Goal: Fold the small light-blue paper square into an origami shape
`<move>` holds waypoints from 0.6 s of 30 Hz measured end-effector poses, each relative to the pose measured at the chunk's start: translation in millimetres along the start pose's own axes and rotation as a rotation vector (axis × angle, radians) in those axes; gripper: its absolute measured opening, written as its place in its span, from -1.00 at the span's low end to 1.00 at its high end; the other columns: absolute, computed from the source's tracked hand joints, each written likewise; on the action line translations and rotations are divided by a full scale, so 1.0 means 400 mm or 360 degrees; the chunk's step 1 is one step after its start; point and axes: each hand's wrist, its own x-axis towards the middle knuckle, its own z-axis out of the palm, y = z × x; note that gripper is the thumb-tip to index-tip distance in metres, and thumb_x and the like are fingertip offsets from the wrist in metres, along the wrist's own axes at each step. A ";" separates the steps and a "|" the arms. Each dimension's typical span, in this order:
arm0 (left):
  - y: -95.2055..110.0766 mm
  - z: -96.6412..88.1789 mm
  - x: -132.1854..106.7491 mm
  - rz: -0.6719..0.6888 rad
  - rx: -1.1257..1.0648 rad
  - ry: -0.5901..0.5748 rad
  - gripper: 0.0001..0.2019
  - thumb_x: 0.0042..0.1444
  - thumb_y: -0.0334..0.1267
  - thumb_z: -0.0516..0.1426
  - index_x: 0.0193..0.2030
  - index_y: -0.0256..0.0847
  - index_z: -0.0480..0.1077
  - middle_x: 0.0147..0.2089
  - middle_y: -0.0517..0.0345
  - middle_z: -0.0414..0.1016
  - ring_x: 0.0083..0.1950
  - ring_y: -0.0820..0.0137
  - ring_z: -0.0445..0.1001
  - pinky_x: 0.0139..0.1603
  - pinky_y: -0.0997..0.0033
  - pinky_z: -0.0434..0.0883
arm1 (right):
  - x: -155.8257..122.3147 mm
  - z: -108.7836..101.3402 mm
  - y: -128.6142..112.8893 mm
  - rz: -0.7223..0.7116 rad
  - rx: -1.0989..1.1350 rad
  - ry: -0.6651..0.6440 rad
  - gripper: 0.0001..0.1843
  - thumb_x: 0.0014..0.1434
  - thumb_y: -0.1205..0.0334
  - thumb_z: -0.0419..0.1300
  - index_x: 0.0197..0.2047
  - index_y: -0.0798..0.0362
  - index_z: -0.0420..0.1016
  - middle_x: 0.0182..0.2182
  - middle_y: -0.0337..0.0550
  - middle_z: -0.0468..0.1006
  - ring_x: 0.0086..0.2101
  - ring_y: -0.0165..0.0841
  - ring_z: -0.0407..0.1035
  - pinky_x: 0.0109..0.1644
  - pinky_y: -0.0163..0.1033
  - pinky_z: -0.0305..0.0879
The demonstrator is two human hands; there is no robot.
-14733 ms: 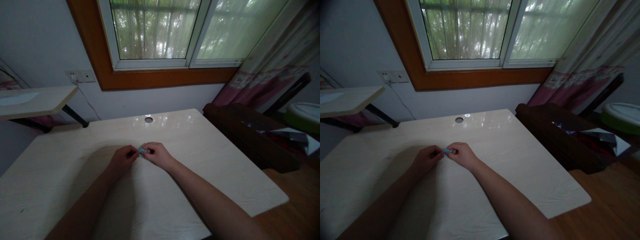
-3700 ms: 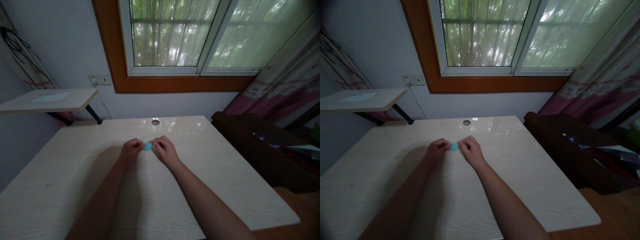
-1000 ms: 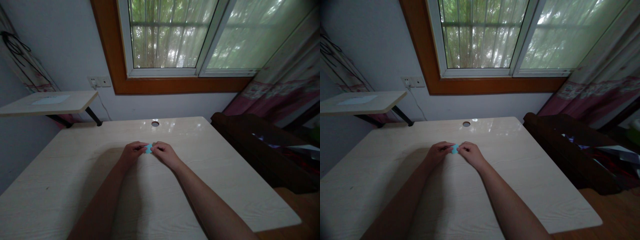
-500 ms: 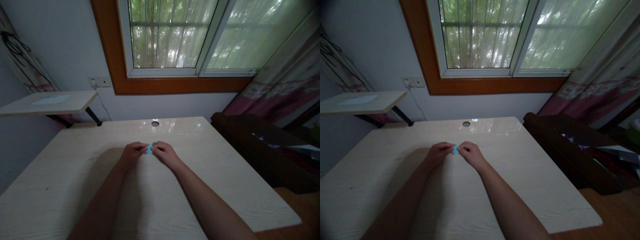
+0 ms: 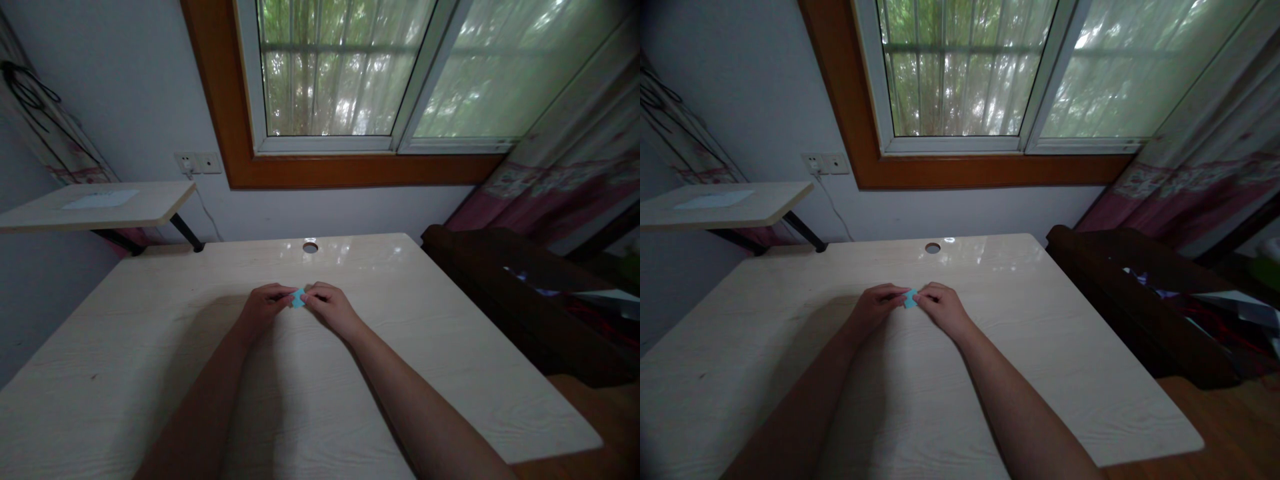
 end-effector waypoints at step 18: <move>-0.002 0.001 -0.002 -0.0031 -0.0012 0.0058 -0.76 0.14 -0.13 0.20 -0.12 -0.15 0.60 -0.23 0.08 0.61 -0.22 0.34 0.52 -0.16 0.40 0.40 | -0.001 0.007 0.012 -0.0018 -0.0030 0.0059 -0.77 0.20 0.07 0.23 -0.35 0.03 0.62 -0.44 -0.18 0.49 -0.38 -0.37 0.36 -0.27 -0.29 0.24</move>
